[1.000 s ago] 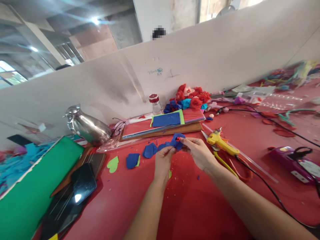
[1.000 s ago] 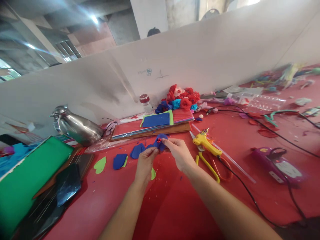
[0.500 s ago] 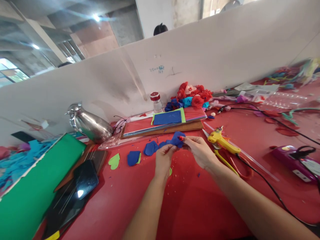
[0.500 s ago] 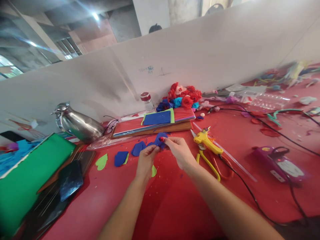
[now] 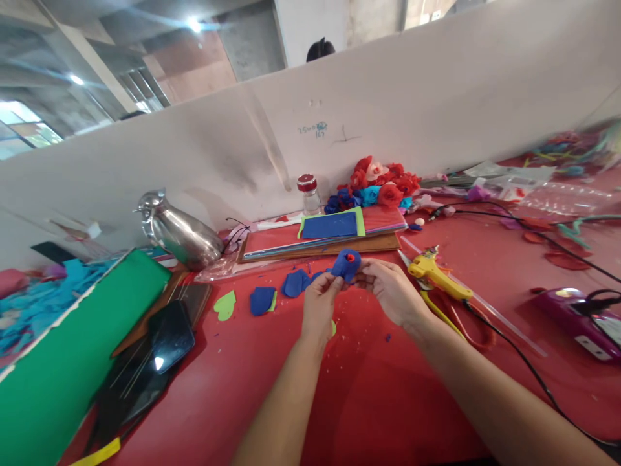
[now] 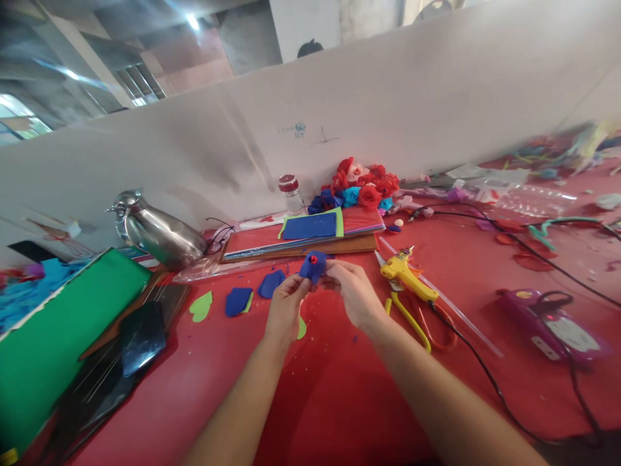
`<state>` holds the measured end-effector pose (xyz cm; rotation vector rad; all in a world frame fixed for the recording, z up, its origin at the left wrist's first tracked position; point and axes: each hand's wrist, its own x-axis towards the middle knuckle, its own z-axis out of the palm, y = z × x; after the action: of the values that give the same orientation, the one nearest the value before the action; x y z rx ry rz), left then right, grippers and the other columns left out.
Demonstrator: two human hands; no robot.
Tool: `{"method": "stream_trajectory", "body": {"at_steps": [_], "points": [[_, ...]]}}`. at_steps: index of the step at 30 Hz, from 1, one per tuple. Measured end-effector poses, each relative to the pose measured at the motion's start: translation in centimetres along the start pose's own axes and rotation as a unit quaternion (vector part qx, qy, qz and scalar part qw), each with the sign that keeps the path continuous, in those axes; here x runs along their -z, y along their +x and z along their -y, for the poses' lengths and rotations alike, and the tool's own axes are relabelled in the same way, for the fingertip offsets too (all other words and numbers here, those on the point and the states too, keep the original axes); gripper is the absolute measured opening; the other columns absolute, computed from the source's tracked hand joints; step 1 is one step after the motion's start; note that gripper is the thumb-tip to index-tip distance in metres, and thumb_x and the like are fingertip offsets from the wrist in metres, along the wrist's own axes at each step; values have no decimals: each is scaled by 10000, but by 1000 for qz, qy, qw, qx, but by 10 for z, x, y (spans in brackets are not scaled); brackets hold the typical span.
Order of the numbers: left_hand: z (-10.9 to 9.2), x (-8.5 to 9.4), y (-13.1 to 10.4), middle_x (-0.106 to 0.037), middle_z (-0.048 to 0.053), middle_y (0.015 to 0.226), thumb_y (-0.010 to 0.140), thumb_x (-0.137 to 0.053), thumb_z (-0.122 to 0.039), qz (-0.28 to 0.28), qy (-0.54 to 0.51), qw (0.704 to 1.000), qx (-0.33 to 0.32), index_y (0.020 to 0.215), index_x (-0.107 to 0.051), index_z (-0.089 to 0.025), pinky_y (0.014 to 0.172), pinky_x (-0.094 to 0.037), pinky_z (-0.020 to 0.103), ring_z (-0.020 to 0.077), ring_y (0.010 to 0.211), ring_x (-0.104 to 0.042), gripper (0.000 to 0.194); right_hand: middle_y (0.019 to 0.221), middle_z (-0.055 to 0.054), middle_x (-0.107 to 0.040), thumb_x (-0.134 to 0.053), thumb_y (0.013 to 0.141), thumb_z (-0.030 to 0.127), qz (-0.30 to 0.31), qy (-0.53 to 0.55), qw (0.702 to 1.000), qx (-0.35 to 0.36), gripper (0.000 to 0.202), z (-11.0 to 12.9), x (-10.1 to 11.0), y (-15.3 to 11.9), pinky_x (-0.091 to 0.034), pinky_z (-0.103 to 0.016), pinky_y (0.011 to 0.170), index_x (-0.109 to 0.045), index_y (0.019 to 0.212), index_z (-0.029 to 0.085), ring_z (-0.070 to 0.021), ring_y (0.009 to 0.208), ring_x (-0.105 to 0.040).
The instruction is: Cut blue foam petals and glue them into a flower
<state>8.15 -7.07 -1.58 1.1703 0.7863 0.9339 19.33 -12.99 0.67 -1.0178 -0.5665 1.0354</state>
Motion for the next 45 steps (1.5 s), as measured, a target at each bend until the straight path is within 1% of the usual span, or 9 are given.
{"method": "stream_trajectory", "body": {"at_steps": [3,5,13,19,26,31,37,41,45], "points": [[1,1,2,-571,-13,596,627,-705,-350,0,-19,1000,3,621,-595,-171,681,-377,262,116,612,-484,210,634,-22,-685,-626,566,246,-11,-18,999,-31,131,-2,2,2,-447,-306,675,-691,663,188,-148,598,-606],[1,2,2,-571,-11,608,642,-696,-330,0,-24,1000,2,626,-592,-171,671,-371,252,113,617,-481,190,629,-15,-681,-656,558,250,-13,-37,999,-35,110,-4,2,3,-439,-296,674,-688,645,191,-134,592,-594],[-2,2,0,-553,-14,628,665,-671,-286,35,-56,998,1,631,-572,-173,696,-363,252,113,648,-483,154,667,-14,-698,-723,586,300,27,-64,998,-7,146,-6,0,1,-428,-281,697,-732,688,196,-124,646,-581],[-4,1,-1,-537,-16,611,679,-660,-272,52,-59,997,-2,627,-578,-174,695,-365,259,119,642,-478,138,663,-13,-703,-712,602,290,28,-96,995,8,133,-5,0,0,-422,-281,692,-748,695,202,-132,654,-572],[-6,2,-2,-548,-13,624,703,-659,-317,50,-3,998,-21,634,-581,-167,687,-379,251,124,653,-484,183,647,-14,-702,-734,575,301,18,-109,994,22,138,-7,1,1,-445,-298,713,-743,672,203,-156,676,-595],[-10,0,-5,-555,-10,631,719,-637,-307,50,20,998,-34,645,-587,-172,700,-391,258,134,669,-496,162,649,-13,-700,-728,594,302,7,-120,992,38,127,-7,0,0,-451,-300,696,-738,676,206,-160,673,-601],[-7,1,-3,-527,-16,615,707,-649,-316,45,10,998,-34,622,-565,-170,683,-364,258,124,643,-470,188,653,7,-693,-770,573,286,9,-85,996,37,132,-4,0,0,-443,-254,649,-732,674,210,-119,631,-579],[-4,3,-1,-497,-26,604,695,-662,-315,34,6,999,-34,607,-550,-165,652,-330,253,109,620,-427,206,632,24,-678,-806,567,282,-5,-25,999,33,168,0,1,-1,-435,-223,610,-715,688,209,-88,580,-557],[-2,3,0,-494,-30,594,686,-664,-325,33,-17,999,-31,606,-549,-168,660,-335,255,107,617,-428,211,643,19,-672,-797,585,343,-29,48,997,54,220,6,4,0,-430,-215,556,-709,731,205,-82,545,-544]]}}
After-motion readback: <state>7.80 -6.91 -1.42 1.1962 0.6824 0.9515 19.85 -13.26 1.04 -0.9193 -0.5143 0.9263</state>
